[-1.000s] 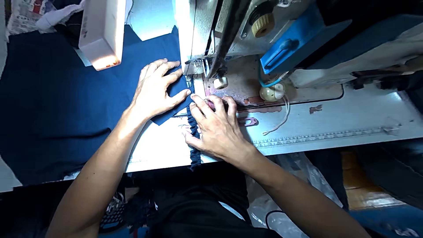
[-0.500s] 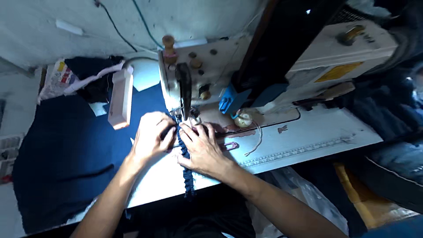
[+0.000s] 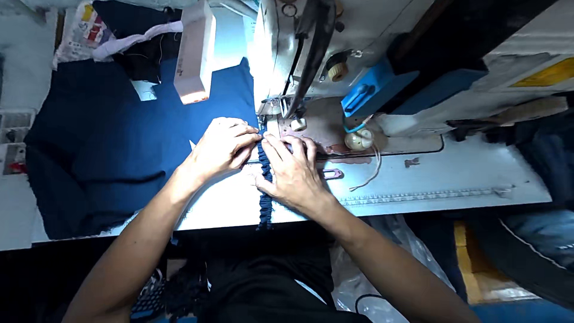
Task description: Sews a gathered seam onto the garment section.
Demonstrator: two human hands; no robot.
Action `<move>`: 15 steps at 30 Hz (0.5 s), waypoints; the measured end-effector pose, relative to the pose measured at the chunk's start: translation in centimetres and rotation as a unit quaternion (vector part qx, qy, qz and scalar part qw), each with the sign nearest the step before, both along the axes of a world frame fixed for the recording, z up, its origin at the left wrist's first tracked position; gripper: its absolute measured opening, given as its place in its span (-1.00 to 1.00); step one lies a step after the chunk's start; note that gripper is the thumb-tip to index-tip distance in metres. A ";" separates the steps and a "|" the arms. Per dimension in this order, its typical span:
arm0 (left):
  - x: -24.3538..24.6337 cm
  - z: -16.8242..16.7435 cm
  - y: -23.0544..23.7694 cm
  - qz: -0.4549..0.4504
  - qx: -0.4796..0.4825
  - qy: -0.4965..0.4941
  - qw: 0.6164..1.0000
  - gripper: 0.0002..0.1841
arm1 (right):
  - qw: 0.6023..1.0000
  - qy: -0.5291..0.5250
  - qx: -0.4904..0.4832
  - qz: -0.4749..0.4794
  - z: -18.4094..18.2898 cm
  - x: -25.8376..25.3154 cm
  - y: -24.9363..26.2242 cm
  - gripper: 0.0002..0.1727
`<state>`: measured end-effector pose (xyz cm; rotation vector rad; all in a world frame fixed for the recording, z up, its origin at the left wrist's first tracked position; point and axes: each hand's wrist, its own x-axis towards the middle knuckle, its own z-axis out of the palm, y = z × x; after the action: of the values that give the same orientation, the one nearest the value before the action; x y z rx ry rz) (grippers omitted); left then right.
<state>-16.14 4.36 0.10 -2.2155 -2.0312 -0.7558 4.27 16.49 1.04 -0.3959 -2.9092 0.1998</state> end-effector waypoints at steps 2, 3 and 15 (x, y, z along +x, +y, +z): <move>-0.3 0.2 0.1 -0.002 -0.010 0.000 1.000 -0.63 | 1.000 -0.001 0.003 0.002 0.1 -0.1 0.0 -0.11; -0.4 0.2 0.1 -0.002 -0.014 -0.001 1.000 -0.63 | 1.000 -0.002 0.004 0.003 0.1 -0.1 0.0 -0.12; -1.9 -0.2 0.6 -0.006 -0.014 -0.005 1.000 -0.61 | 1.000 -0.012 0.002 -0.010 0.5 -0.7 0.0 -0.14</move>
<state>-17.99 5.01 -0.07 -2.2445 -2.0472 -0.7468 3.59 16.51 1.57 -0.4290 -2.9281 0.1879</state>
